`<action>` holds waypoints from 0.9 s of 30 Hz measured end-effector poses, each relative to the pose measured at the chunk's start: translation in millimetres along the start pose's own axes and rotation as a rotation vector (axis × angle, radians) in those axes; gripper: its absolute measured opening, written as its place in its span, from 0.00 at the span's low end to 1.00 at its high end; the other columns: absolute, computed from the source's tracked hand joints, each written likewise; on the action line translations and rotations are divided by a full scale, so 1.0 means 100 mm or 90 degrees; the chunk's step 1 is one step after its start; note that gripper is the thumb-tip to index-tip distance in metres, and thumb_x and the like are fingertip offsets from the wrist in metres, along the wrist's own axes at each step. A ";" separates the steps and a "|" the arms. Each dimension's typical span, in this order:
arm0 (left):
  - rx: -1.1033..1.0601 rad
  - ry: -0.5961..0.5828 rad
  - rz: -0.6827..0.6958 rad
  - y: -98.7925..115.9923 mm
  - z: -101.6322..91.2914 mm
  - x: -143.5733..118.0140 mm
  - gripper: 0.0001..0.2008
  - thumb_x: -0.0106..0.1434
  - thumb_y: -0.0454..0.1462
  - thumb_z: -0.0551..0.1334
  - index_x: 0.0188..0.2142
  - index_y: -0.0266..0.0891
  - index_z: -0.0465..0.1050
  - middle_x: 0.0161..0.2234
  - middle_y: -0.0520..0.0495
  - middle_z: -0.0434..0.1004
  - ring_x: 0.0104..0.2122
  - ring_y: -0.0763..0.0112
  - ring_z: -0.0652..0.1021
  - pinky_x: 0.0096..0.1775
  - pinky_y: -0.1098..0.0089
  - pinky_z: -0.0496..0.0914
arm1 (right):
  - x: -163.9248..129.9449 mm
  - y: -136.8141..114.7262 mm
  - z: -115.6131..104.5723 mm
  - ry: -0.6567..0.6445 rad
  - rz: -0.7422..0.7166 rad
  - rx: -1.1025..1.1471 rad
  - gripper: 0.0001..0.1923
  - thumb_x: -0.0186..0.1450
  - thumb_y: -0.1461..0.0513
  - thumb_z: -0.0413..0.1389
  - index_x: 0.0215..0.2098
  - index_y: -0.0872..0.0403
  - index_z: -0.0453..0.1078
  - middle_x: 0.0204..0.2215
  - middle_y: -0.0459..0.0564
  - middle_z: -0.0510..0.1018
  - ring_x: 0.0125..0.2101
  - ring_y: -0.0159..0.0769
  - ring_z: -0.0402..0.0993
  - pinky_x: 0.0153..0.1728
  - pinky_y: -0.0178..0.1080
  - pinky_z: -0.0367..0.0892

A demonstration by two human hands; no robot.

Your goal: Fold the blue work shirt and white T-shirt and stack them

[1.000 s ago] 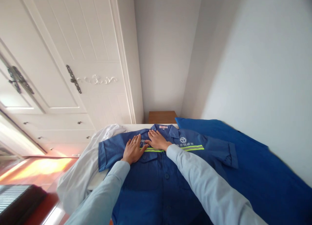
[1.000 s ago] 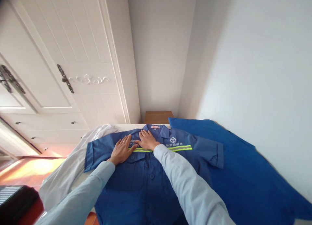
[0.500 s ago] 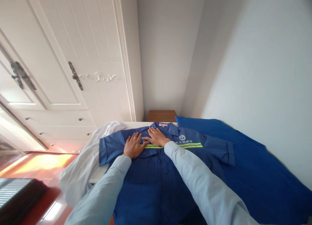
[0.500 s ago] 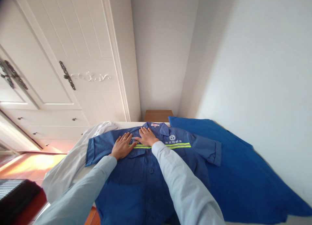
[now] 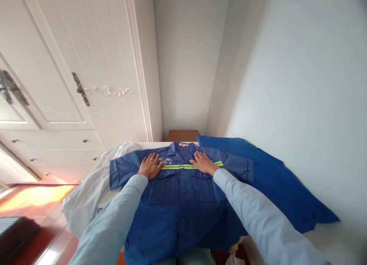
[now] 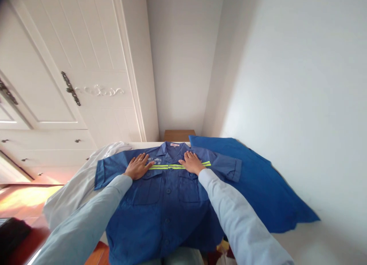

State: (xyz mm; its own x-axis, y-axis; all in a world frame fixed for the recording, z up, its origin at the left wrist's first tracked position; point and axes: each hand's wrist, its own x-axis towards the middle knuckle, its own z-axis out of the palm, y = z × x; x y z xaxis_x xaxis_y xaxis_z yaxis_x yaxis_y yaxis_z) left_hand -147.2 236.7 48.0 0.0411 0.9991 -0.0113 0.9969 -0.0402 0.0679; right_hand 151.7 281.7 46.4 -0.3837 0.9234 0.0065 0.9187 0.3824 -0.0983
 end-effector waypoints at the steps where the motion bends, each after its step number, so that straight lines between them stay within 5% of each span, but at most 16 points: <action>1: 0.001 -0.003 0.000 0.01 0.00 0.00 0.41 0.73 0.58 0.41 0.73 0.32 0.51 0.74 0.37 0.48 0.73 0.54 0.50 0.70 0.50 0.48 | -0.04 0.08 0.01 -0.011 -0.007 -0.001 0.37 0.76 0.48 0.40 0.72 0.68 0.54 0.72 0.67 0.54 0.72 0.52 0.49 0.71 0.53 0.46; 6: -0.005 -0.023 -0.017 0.02 -0.03 -0.01 0.41 0.72 0.58 0.42 0.74 0.32 0.49 0.74 0.37 0.46 0.74 0.54 0.49 0.70 0.50 0.46 | -0.08 0.09 0.04 -0.010 -0.023 -0.010 0.37 0.77 0.49 0.38 0.72 0.68 0.53 0.73 0.67 0.53 0.72 0.52 0.48 0.71 0.52 0.45; 11: -0.015 -0.026 -0.023 -0.03 -0.04 -0.07 0.41 0.72 0.58 0.41 0.74 0.33 0.49 0.74 0.37 0.46 0.73 0.53 0.49 0.70 0.50 0.47 | -0.05 0.12 -0.13 0.025 -0.005 -0.015 0.33 0.75 0.47 0.43 0.69 0.59 0.61 0.72 0.61 0.57 0.72 0.49 0.51 0.69 0.50 0.51; 14: -0.017 -0.012 -0.027 -0.06 -0.02 -0.10 0.41 0.73 0.58 0.41 0.74 0.33 0.50 0.74 0.36 0.47 0.73 0.52 0.50 0.70 0.48 0.48 | -0.05 0.32 -0.28 0.088 0.089 -0.023 0.27 0.76 0.56 0.39 0.65 0.59 0.66 0.68 0.65 0.63 0.69 0.51 0.58 0.66 0.50 0.55; 18: -0.018 -0.001 -0.031 -0.06 0.00 -0.12 0.40 0.73 0.58 0.41 0.73 0.34 0.51 0.74 0.36 0.47 0.73 0.53 0.50 0.70 0.48 0.47 | -0.04 0.70 -0.41 0.064 0.248 -0.017 0.24 0.70 0.68 0.42 0.57 0.60 0.72 0.53 0.68 0.78 0.54 0.51 0.76 0.51 0.47 0.69; 27: -0.004 0.023 -0.025 -0.06 0.02 -0.13 0.39 0.73 0.57 0.42 0.73 0.33 0.53 0.74 0.37 0.49 0.73 0.53 0.52 0.70 0.49 0.49 | -0.04 1.25 -0.50 -0.004 0.303 -0.006 0.15 0.70 0.61 0.52 0.47 0.53 0.80 0.52 0.61 0.81 0.54 0.50 0.77 0.52 0.48 0.68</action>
State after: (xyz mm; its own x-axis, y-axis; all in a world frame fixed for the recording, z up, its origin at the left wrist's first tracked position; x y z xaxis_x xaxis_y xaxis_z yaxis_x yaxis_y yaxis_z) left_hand -153.2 224.0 46.1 -0.0005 0.9998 0.0222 0.9973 -0.0011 0.0739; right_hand 272.3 327.5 83.4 0.0792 0.9959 -0.0438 0.9933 -0.0825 -0.0805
